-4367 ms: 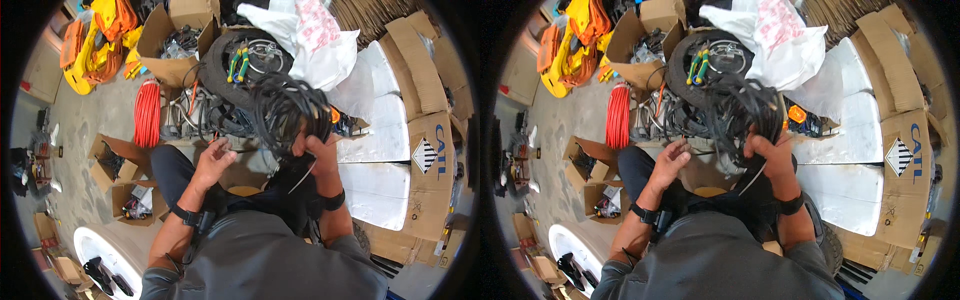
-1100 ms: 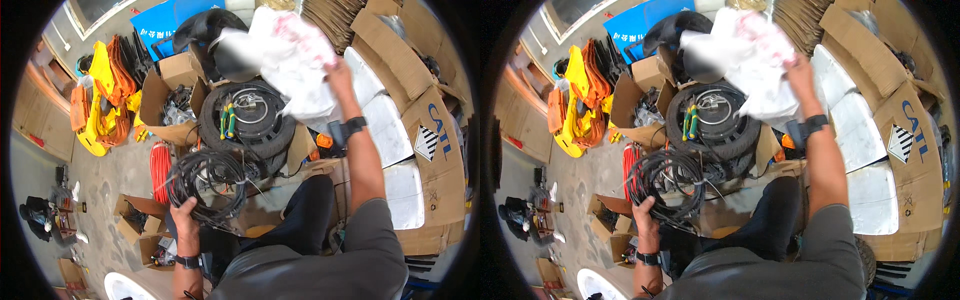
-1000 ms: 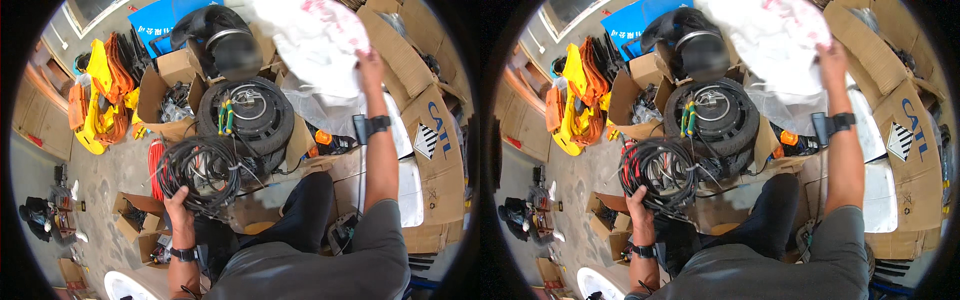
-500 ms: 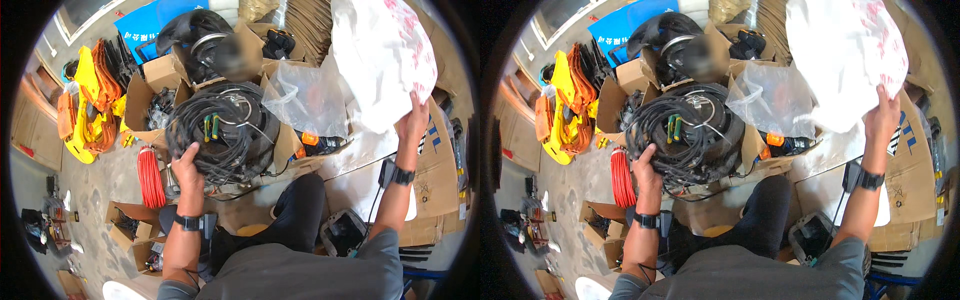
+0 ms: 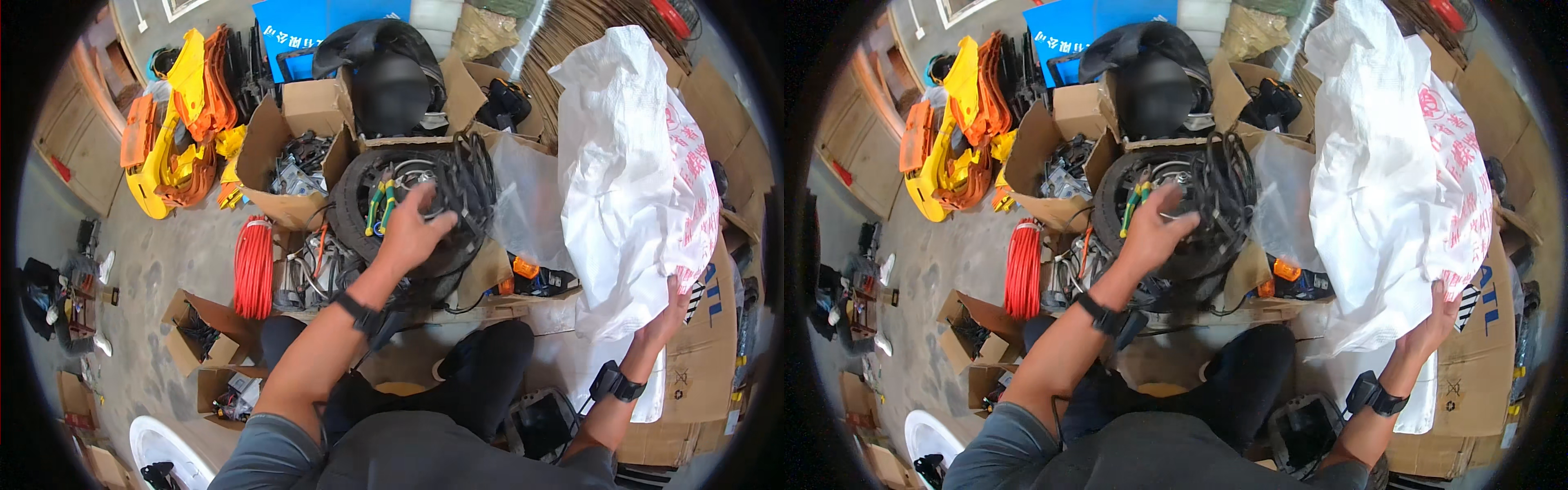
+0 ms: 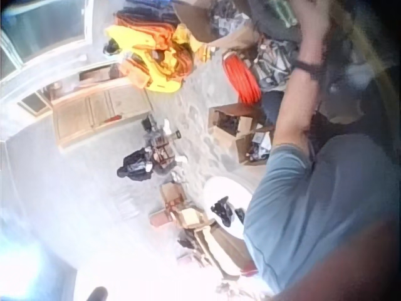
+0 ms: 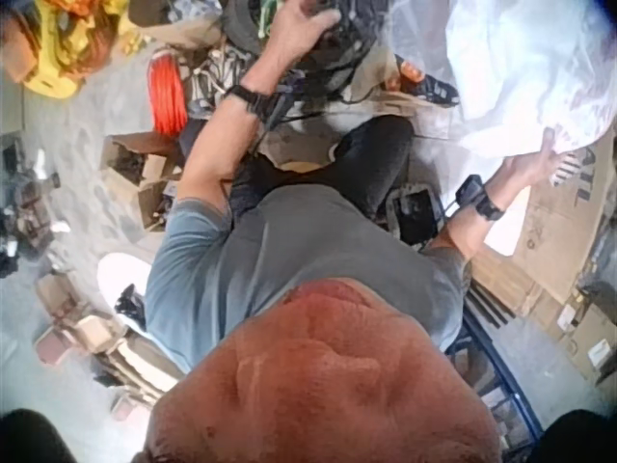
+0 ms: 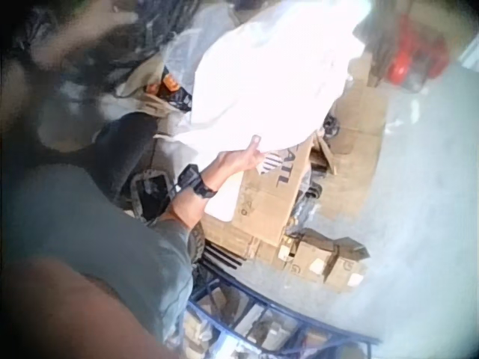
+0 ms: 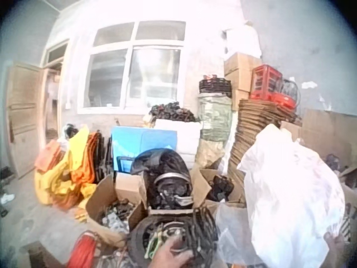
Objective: Inspecting and preparing various plastic and mechanical components for a motor wheel repair in a workshop.
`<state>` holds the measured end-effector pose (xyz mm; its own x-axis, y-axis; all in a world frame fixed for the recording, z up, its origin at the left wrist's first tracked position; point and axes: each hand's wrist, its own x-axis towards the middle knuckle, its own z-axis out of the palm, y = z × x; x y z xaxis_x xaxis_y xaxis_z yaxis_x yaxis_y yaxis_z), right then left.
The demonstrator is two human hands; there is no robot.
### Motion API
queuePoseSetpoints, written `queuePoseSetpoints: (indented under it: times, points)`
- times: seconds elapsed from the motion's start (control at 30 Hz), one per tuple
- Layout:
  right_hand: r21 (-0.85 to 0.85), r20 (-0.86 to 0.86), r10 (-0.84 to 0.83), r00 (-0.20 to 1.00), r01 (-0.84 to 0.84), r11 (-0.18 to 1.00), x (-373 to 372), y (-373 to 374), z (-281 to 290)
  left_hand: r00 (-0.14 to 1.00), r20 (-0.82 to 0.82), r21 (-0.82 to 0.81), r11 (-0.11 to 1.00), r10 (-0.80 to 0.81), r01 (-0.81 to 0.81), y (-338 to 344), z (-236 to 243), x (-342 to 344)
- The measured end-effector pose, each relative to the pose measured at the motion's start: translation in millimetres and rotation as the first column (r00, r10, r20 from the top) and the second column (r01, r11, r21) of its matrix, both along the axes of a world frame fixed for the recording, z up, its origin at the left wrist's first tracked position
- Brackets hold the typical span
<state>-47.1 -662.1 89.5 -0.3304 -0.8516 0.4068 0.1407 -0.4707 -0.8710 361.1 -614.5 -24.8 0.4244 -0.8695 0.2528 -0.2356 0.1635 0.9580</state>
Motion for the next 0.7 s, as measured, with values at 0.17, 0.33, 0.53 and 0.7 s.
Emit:
queuePoseSetpoints:
  times: [0.17, 0.33, 0.53, 0.7]
  points:
    - [-0.067, 0.018, 0.127, 0.992, -0.125, 0.990, 36.0, 3.5, -10.6, 0.958, -0.257, 0.183, 0.967, -0.125, 0.176, 99.6, -47.1, 15.9]
    - [-0.175, -0.043, 0.179, 0.983, -0.184, 0.967, 94.2, 9.9, -9.3, 0.870, -0.480, 0.181, 0.959, -0.109, 0.220, 163.2, -55.3, 34.7]
    - [-0.044, -0.600, 0.571, 0.561, -0.735, 0.677, 192.3, 73.9, -32.7, 0.814, -0.559, -0.107, 0.987, -0.159, 0.120, 177.1, -24.2, 57.2]
    - [0.104, -0.909, 0.407, 0.093, -0.894, 0.436, 265.0, 113.4, -83.1, 0.641, -0.750, -0.168, 0.984, -0.162, 0.052, 193.3, -26.2, 52.7]
